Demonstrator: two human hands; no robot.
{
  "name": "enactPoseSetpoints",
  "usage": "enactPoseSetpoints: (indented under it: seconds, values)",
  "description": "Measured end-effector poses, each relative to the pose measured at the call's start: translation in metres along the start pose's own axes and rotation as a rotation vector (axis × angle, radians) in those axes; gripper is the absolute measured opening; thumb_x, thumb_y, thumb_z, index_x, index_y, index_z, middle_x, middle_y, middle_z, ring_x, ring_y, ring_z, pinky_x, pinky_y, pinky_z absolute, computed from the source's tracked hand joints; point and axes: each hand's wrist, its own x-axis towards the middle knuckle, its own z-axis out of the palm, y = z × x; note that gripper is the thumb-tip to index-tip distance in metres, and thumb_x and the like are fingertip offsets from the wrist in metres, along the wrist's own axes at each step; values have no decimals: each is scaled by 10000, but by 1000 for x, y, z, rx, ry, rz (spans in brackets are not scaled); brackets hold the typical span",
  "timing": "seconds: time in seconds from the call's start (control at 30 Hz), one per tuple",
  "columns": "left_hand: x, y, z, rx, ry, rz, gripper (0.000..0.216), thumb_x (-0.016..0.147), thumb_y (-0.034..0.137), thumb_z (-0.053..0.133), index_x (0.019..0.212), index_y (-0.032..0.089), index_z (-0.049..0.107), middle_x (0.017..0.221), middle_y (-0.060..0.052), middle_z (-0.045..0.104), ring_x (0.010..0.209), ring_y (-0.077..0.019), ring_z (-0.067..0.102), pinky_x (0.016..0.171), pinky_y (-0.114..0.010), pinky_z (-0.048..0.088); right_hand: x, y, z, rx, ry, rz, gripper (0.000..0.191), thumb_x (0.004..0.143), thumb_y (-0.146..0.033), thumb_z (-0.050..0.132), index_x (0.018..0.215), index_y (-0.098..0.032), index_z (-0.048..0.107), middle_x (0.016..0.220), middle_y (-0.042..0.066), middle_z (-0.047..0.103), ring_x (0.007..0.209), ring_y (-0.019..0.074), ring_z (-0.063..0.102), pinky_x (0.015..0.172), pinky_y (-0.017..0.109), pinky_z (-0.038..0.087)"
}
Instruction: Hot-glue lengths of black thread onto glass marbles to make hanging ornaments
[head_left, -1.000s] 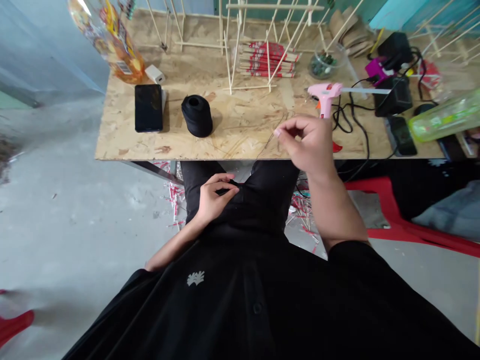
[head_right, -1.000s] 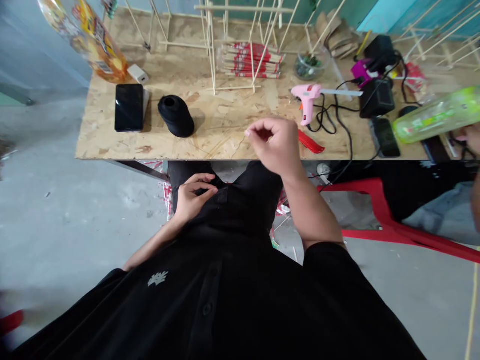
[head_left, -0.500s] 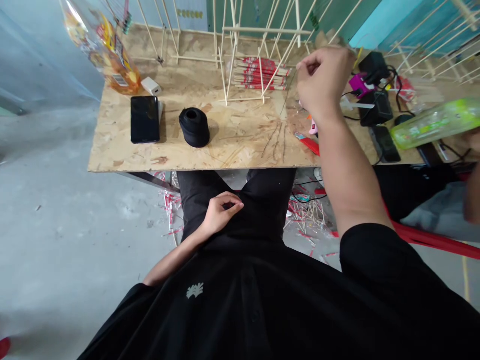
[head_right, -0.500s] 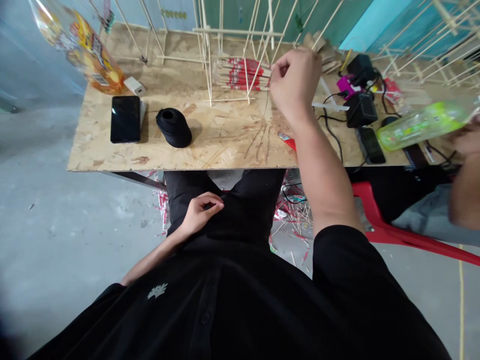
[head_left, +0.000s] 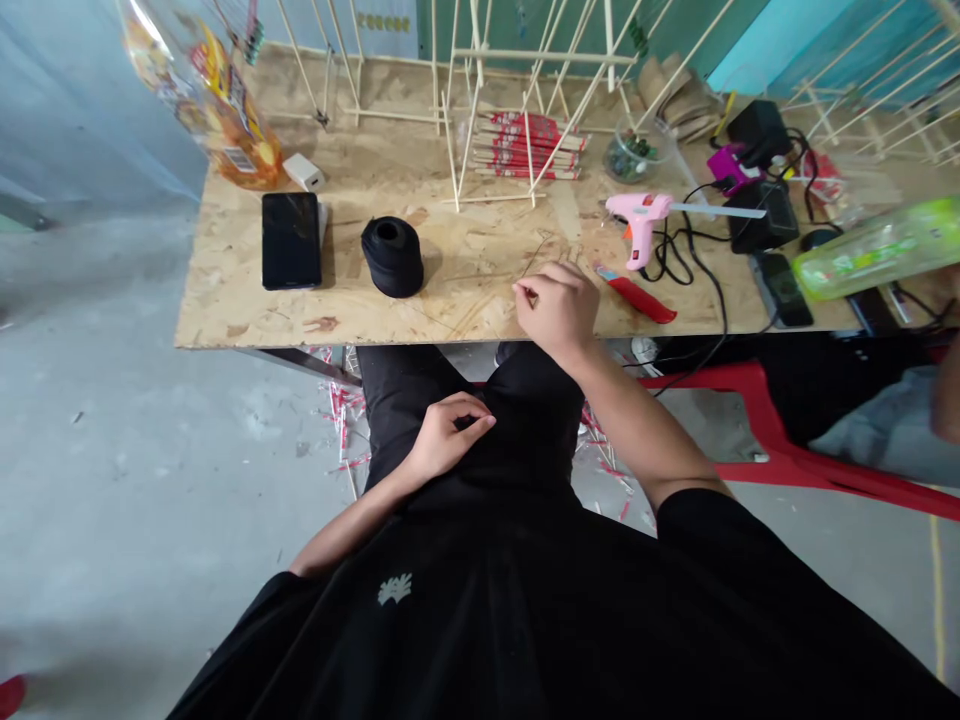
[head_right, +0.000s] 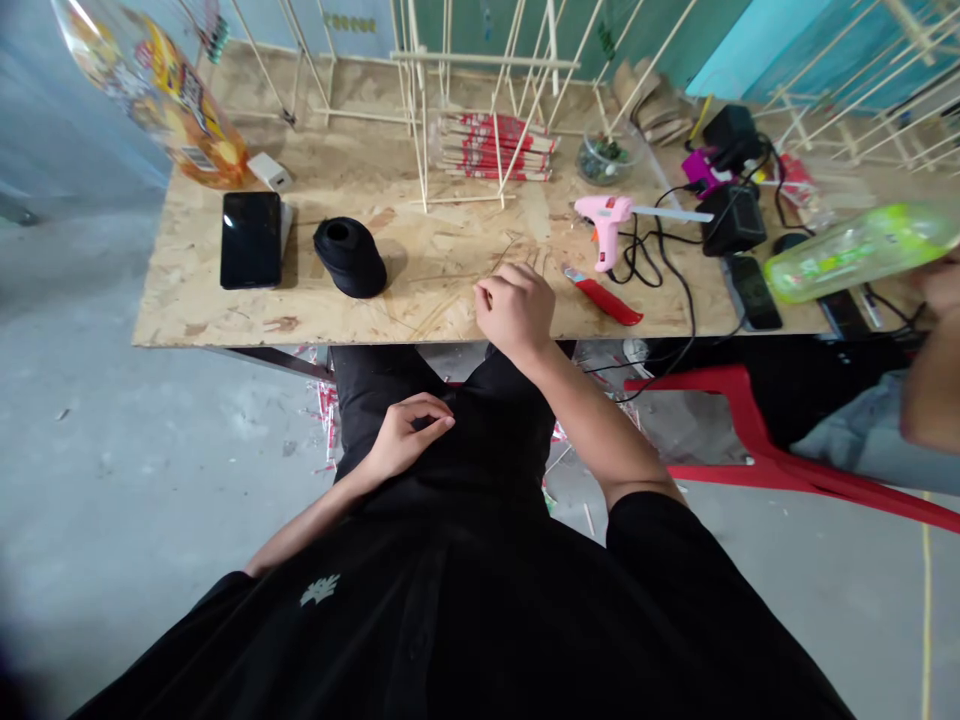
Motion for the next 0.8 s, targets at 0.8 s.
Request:
enactPoseSetpoints:
  seconds: [0.8]
  values:
    - [-14, 39, -36, 83, -203, 40, 207, 1020, 384, 795, 970, 198, 871, 1017, -108, 841, 921, -210, 792, 779, -317, 608, -67, -14, -11, 76, 46, -19, 377, 1025, -576, 685, 980, -236, 843, 955, 125, 786, 983, 337, 652, 914, 524, 480]
